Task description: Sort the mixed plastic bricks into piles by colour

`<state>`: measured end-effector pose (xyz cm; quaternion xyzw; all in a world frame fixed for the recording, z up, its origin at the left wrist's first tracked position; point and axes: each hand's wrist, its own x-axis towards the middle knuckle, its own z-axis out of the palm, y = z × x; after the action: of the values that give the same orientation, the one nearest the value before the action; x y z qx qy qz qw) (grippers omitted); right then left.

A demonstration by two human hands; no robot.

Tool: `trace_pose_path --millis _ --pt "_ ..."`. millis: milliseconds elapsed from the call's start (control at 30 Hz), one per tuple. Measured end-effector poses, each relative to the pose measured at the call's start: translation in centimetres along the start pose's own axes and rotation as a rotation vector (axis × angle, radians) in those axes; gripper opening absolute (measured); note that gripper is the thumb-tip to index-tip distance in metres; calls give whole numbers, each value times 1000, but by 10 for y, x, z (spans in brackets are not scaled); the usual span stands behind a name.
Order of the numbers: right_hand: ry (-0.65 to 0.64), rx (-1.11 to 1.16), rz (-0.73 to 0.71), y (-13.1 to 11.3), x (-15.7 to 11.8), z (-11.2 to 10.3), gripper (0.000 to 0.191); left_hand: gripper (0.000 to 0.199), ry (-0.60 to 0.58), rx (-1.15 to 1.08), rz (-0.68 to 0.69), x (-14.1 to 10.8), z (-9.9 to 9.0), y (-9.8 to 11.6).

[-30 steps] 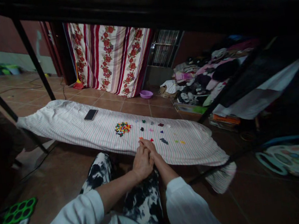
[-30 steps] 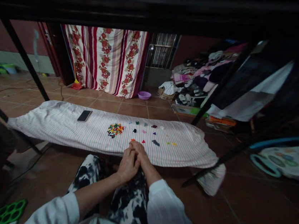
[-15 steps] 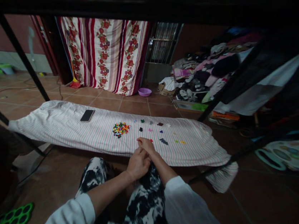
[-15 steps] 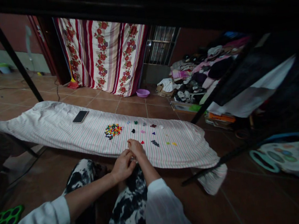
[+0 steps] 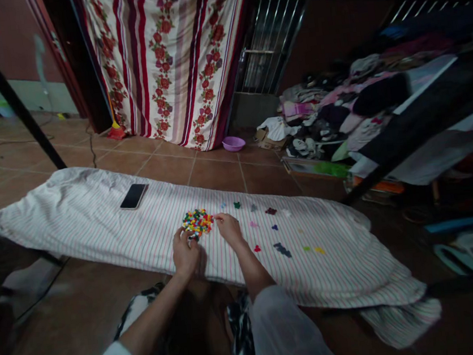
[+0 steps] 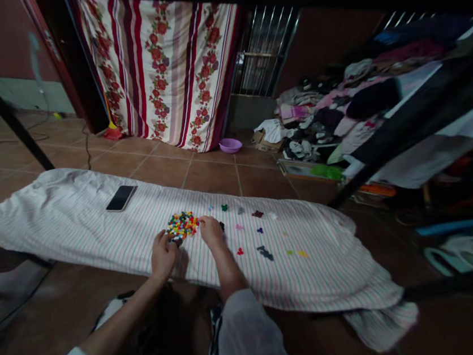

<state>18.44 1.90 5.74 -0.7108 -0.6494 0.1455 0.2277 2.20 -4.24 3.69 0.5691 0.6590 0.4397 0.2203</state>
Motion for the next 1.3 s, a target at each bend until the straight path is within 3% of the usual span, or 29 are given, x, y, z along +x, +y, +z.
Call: trace_pose_path --millis 333,533,900,1300 --pt "-51 -80 -35 23 19 36 33 26 97 -102 -129 54 28 -28" --pt "-121 -167 -84 17 29 37 35 21 109 -112 -140 68 28 -43" --pt "-104 -161 -22 14 30 32 21 25 12 -231 -128 81 23 -24" --pt "-46 223 50 41 24 19 19 26 -34 -202 -135 83 26 -13"
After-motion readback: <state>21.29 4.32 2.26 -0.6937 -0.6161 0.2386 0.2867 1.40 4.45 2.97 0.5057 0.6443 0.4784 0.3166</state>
